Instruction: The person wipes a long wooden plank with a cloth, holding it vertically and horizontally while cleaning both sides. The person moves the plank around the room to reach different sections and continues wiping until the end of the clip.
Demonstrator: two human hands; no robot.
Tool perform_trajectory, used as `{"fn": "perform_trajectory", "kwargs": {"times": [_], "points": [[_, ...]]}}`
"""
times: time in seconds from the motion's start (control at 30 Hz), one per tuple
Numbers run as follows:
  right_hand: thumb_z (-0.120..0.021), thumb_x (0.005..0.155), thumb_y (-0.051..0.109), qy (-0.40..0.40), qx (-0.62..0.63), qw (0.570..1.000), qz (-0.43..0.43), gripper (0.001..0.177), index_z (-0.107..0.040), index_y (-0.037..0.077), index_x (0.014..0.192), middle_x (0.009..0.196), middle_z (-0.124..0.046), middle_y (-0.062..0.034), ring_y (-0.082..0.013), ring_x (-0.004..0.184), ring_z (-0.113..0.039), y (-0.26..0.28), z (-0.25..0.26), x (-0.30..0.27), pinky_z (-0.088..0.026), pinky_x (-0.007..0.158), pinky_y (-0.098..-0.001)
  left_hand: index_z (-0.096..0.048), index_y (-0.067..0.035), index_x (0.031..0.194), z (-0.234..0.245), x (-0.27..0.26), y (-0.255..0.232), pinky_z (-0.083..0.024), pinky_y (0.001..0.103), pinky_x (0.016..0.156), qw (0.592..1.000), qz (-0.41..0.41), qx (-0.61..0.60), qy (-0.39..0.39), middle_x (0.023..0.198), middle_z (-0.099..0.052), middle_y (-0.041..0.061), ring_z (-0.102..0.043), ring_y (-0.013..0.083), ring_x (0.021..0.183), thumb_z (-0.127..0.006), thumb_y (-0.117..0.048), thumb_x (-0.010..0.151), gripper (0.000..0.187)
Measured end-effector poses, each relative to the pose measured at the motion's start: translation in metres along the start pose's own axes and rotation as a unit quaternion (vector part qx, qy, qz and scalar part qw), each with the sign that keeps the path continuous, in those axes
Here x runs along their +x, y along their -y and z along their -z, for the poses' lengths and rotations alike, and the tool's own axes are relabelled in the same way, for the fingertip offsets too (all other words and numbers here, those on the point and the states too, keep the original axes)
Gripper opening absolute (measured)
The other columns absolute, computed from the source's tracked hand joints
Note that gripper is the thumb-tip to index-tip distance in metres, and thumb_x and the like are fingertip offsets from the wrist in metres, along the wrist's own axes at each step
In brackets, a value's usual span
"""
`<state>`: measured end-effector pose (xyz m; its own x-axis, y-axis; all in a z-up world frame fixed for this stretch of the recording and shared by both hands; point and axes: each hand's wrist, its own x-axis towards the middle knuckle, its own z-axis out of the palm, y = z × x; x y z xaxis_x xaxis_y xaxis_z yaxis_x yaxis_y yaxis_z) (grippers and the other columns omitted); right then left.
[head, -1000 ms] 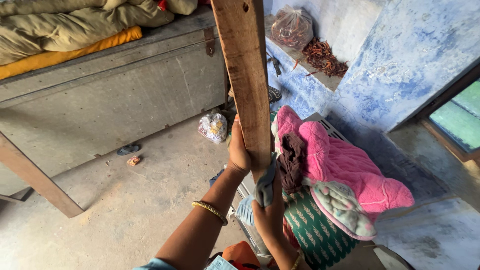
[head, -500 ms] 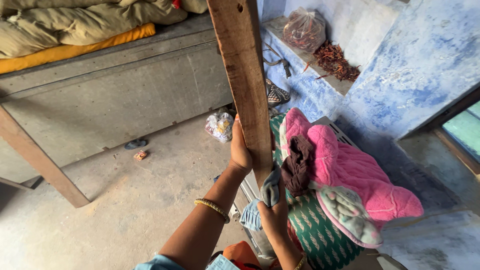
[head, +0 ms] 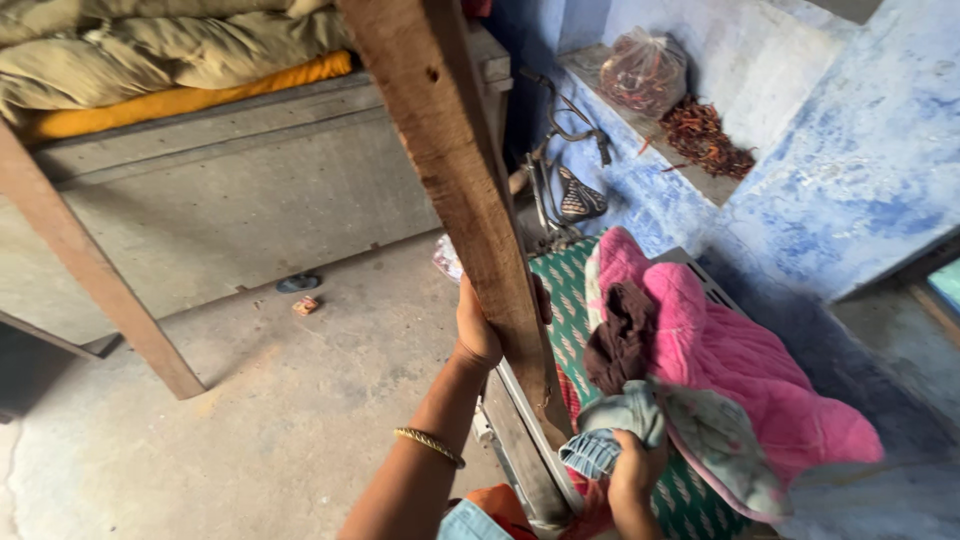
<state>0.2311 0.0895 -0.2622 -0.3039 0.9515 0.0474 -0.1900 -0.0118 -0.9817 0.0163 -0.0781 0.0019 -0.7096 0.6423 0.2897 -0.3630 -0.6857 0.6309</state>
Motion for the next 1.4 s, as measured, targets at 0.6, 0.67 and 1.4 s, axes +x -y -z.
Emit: {"fn": "perform_trajectory", "kwargs": {"times": [0.6, 0.67, 1.4], "points": [[-0.076, 0.067, 0.01, 0.319, -0.309, 0.789, 0.425, 0.074, -0.055, 0.007, 0.138, 0.125, -0.066, -0.0165, -0.0347, 0.117, -0.062, 0.19, -0.114, -0.048, -0.041, 0.105, -0.0475, -0.058, -0.006, 0.084, 0.066, -0.06, -0.12, -0.051, 0.044, 0.059, 0.839, -0.168, -0.182, -0.485, 0.066, -0.059, 0.01, -0.057, 0.0256, 0.059, -0.037, -0.053, 0.099, 0.053], [-0.08, 0.061, 0.015, 0.36, -0.313, 0.753, 0.453, 0.08, -0.053, 0.007, 0.136, 0.123, -0.065, -0.0179, -0.0369, 0.115, -0.06, 0.228, -0.127, -0.05, -0.038, 0.106, -0.0516, -0.059, -0.008, 0.087, 0.081, -0.075, -0.127, -0.053, 0.041, 0.059, 0.817, -0.183, -0.219, -0.502, 0.067, -0.058, 0.008, -0.056, 0.0228, 0.059, -0.036, -0.054, 0.101, 0.053], [-0.064, 0.089, 0.036, 0.197, -0.511, 0.437, 0.714, 0.065, -0.043, 0.023, 0.149, 0.131, -0.061, -0.0032, -0.023, 0.124, -0.056, 0.298, -0.166, -0.016, -0.021, 0.115, -0.0709, -0.066, -0.006, 0.097, 0.192, -0.082, -0.045, -0.06, 0.046, 0.081, 0.72, -0.032, -0.414, -0.557, 0.09, -0.071, 0.01, -0.069, 0.0261, 0.083, -0.026, -0.049, 0.104, 0.059]]}}
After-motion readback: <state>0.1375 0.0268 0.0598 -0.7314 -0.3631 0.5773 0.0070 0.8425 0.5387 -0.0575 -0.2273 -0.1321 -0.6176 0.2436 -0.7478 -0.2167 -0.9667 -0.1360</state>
